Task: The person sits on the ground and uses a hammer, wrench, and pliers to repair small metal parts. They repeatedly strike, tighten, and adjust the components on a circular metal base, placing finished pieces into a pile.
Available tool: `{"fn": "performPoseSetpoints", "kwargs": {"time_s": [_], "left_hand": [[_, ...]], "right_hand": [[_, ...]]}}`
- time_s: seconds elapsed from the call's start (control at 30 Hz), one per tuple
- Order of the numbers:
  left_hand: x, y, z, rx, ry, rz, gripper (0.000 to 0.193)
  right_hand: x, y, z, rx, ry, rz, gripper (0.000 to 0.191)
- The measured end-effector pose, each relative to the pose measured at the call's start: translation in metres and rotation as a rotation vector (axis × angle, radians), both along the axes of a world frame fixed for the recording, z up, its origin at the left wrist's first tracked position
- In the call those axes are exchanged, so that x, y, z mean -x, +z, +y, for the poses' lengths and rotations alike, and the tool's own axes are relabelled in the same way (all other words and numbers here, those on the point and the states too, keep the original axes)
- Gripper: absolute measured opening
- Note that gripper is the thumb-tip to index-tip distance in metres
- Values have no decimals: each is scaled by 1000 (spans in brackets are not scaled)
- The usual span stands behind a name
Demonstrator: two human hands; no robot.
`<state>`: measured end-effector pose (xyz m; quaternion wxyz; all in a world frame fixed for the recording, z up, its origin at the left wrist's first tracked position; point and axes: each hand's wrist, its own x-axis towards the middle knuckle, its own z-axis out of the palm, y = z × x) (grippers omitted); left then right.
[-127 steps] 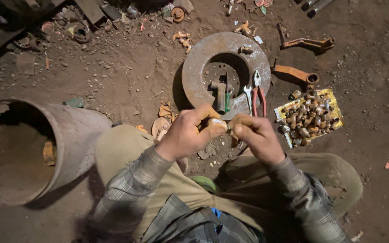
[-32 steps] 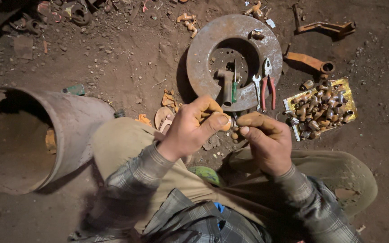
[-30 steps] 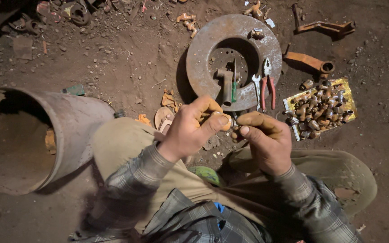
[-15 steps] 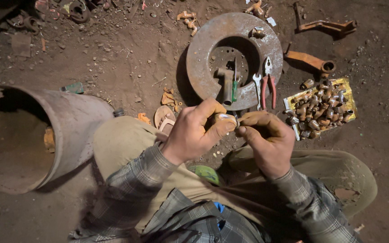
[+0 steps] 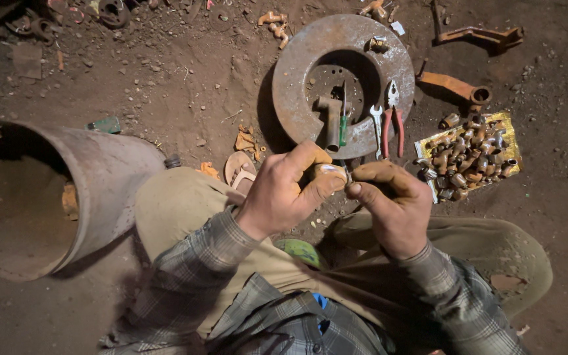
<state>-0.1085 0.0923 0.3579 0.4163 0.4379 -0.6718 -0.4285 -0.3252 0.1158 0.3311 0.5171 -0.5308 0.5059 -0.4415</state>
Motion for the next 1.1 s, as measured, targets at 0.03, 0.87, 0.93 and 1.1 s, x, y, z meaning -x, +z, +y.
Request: {"fn": "performPoseSetpoints", "kwargs": {"time_s": [0.03,0.87,0.93,1.1], "left_hand": [[0,0,0,2,0,3,32],[1,-6,0,112,-43,-48,35],[1,-7,0,129,-51,-55,35],[1,-8,-1,142,-99,-56,34]], "right_hand": [[0,-1,0,-14,-2,-32,15],[1,-18,0,-71,94,-123,21],[2,-22,1,-84,119,-154,26],[1,-30,0,-483,-5,-253,34]]}}
